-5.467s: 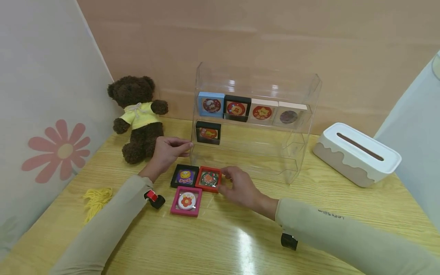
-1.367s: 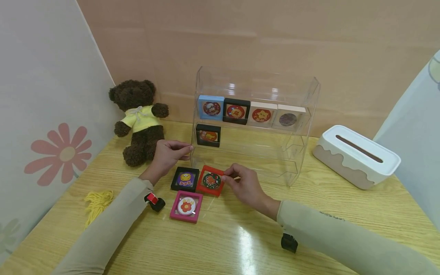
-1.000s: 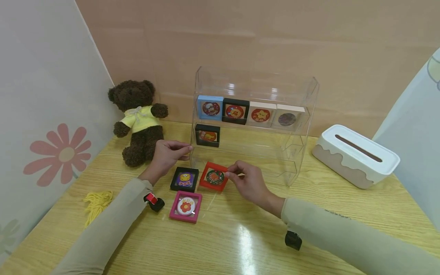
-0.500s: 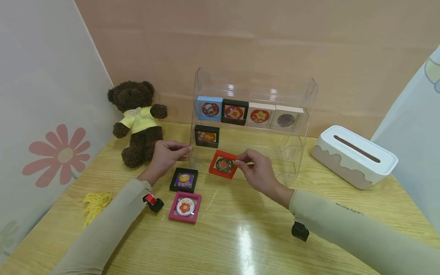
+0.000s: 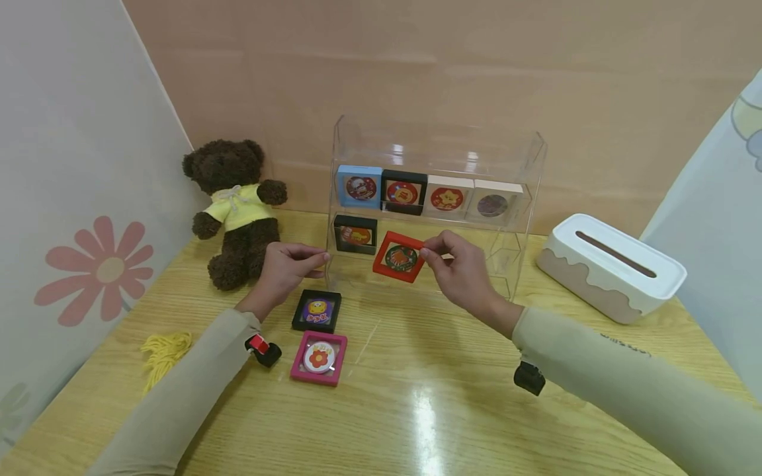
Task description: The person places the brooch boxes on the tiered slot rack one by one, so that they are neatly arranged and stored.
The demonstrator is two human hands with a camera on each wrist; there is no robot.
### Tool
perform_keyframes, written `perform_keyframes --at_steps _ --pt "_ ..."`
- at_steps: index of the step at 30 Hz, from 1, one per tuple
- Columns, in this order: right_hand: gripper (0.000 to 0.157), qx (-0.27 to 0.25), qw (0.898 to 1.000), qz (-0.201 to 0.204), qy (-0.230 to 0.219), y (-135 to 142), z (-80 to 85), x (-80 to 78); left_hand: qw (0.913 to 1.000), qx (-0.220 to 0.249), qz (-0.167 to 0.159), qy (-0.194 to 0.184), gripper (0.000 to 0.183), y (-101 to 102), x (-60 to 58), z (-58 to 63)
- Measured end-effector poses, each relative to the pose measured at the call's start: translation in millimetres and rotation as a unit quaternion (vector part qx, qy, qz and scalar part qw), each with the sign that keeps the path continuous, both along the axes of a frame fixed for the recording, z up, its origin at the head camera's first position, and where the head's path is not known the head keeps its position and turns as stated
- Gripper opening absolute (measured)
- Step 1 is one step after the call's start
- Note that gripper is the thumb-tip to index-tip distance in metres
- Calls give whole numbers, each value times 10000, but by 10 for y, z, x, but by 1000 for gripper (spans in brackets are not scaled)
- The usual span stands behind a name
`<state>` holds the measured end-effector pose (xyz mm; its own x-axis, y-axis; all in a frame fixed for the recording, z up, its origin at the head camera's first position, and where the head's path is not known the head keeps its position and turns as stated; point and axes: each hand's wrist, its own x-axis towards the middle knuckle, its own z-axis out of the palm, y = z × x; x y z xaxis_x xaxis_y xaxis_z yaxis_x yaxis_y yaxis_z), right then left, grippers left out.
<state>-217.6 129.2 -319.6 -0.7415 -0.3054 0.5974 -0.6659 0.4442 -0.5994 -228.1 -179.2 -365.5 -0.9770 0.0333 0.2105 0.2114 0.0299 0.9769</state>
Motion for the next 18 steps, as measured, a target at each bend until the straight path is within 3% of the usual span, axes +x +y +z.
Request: perform_keyframes --at_steps 18 --pt "6 -1 9991 -322 277 40 255 -141 10000 30 -8 -41 27 -2 2 7"
